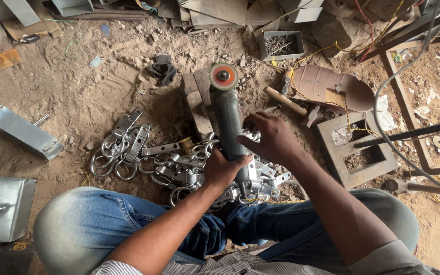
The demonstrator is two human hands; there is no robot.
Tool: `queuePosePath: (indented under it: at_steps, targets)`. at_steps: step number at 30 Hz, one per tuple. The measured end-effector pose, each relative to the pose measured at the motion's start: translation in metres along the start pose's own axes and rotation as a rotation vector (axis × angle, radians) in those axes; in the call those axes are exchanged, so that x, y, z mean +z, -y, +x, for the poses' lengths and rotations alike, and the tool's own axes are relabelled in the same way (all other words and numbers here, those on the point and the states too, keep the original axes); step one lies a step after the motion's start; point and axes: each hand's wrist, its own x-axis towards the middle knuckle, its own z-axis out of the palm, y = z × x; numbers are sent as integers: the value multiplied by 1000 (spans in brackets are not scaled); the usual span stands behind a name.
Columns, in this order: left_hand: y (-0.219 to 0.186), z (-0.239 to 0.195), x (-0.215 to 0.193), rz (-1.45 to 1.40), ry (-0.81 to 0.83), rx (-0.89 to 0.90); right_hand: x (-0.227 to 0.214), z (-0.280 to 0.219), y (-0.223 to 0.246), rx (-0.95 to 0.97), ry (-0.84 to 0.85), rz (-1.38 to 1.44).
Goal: The person uses an angle grinder to smooth the edges of several small metal link components, picking them up from a pile and placing them back after grinding.
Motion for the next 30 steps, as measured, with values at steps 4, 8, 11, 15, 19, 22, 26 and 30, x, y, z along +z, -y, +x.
queuePosePath:
  at_steps: [4,8,11,15,19,22,26,30]
  targets:
    - [-5,-3,-2,-13,4,-24,-2,-1,0,-66,-96,7]
    - [-10,-6,-4,45,-34,-5,-5,-1,4,-42,-63,2]
    - [-13,-7,-5,70,-33,-37,-4,-1,7,-32,-36,-9]
    - [-15,-7,-4,20,-41,-35,-5,-1,7,-13,-10,-6]
    - [-14,-7,-3,9,-14,-36,-2,0,6,-72,-3,14]
    - [-13,-6,-2,1,12,-11,-1,0,7,-33,35,18]
    - [-8,-3,-3,27,-4,-24,-2,-1,5,-44,12,0]
    - [-10,-2,-2,55,3,-44,-2,-1,5,59,63,-33]
